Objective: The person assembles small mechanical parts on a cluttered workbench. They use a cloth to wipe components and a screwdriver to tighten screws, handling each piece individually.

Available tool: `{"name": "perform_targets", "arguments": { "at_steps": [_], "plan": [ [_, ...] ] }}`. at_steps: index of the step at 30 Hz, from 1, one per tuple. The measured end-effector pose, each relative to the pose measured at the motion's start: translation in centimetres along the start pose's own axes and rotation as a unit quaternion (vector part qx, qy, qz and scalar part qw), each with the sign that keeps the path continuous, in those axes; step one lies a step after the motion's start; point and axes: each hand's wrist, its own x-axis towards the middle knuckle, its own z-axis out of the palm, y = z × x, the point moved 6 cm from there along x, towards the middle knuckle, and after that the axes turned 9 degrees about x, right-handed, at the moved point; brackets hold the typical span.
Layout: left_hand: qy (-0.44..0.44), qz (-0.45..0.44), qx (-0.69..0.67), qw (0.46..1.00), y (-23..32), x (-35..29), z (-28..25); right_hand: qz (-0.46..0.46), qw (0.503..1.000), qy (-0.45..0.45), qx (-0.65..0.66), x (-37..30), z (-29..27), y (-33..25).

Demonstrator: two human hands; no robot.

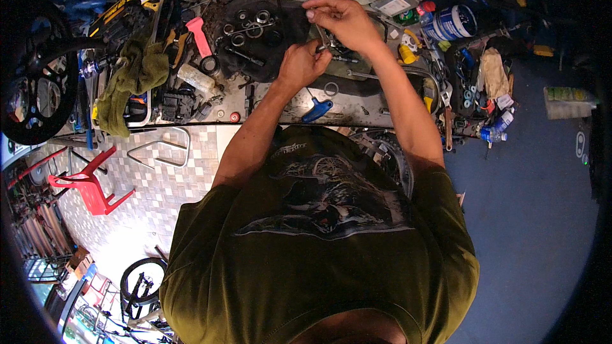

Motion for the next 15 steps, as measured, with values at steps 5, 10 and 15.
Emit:
{"name": "perform_targets", "arguments": {
  "at_steps": [5, 10, 15],
  "plan": [
    [0.018, 0.053, 0.020, 0.998, -1.3, 0.0, 0.8, -0.052, 0.969, 0.005, -0.242, -2.2, 2.6, -6.2],
    [0.050, 0.067, 0.018, 0.996, -1.4, -0.2, 1.1, -0.112, 0.942, 0.004, -0.317, -4.9, 4.2, -7.5],
    [0.031, 0.100, 0.091, 0.990, -1.9, -1.7, 1.3, -0.173, 0.933, 0.006, -0.317, -7.4, 4.9, -8.7]
  ]
}}
